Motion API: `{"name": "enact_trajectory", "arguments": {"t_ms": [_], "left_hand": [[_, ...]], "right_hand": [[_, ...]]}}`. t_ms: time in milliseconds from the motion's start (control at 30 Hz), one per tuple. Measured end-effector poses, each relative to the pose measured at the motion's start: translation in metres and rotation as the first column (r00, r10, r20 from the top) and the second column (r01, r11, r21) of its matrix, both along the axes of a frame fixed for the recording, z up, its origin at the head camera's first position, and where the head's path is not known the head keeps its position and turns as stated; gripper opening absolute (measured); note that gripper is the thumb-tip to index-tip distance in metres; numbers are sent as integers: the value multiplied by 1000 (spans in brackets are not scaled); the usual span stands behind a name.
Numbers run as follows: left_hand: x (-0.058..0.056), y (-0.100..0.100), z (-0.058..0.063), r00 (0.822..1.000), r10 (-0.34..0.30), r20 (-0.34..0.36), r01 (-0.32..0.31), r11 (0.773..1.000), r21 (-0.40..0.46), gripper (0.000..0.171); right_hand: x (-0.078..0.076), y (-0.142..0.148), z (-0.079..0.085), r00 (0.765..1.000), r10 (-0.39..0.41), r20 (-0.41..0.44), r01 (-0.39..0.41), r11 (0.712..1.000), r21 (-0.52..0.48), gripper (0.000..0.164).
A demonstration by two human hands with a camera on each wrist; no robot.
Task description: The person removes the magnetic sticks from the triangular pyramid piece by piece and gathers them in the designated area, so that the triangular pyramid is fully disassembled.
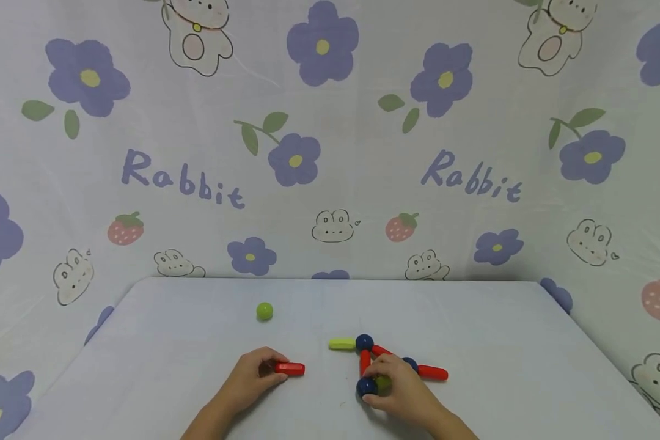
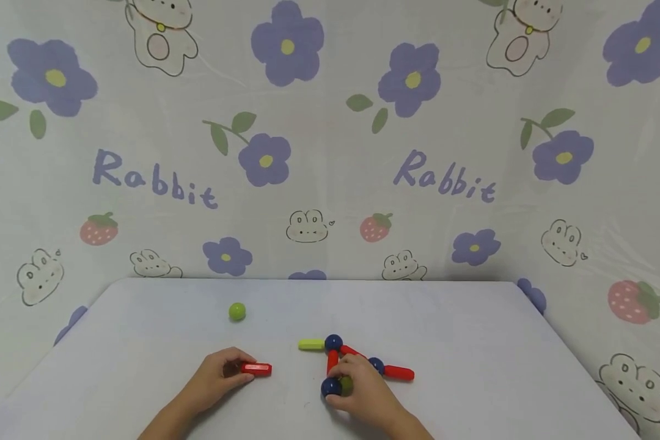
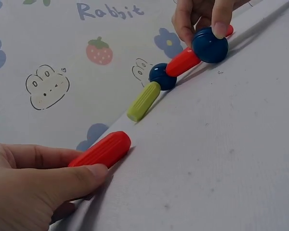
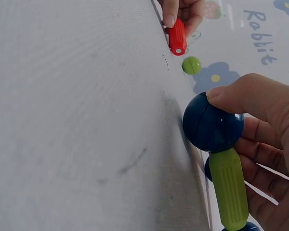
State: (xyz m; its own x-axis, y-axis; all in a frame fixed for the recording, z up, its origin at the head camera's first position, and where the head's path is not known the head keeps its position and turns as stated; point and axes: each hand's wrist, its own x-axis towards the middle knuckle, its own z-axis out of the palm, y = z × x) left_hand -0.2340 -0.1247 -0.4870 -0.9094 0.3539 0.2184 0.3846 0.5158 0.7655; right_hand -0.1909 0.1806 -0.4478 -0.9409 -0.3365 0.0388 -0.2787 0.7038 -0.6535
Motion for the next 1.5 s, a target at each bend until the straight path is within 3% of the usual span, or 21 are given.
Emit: {"name": "enact_trajectory", "arguments": {"t_ms": [133, 300, 467, 600, 833, 1100, 1233, 1500], "left_hand": [[-2, 0, 2, 998, 60, -20, -61, 997, -49, 19], [-8, -6, 4, 984, 148, -100, -160, 980, -119, 20], [-15, -24, 10, 963, 221, -151, -250, 946, -207, 20], [-22, -42, 14, 954, 240, -177, -284, 914, -291, 19], [-39, -70, 28, 952, 189, -241, -275, 874, -401, 20], [-59, -87, 36, 962, 147, -230, -248, 822, -513, 21], [-64, -92, 35, 961, 137, -241, -247, 815, -524, 21], [-71, -92, 35, 963, 147, -227, -246, 824, -510, 21]], "right_hand": [[0, 3, 0, 1000, 4, -2, -4, 1000, 2, 31], [0, 6, 0, 1000, 6, 11, -6, 1000, 1, 31], [0, 4, 1, 1000, 11, 26, -10, 1000, -22, 31], [1, 1, 1, 999, 15, 45, -13, 999, -36, 32], [2, 1, 1, 998, 1, 57, 1, 1000, -28, 31], [3, 4, 1, 998, -4, 55, 5, 1000, -25, 32], [3, 4, 1, 998, -4, 58, 5, 1000, -23, 33], [3, 5, 0, 999, -6, 54, 7, 1000, -19, 33]]}}
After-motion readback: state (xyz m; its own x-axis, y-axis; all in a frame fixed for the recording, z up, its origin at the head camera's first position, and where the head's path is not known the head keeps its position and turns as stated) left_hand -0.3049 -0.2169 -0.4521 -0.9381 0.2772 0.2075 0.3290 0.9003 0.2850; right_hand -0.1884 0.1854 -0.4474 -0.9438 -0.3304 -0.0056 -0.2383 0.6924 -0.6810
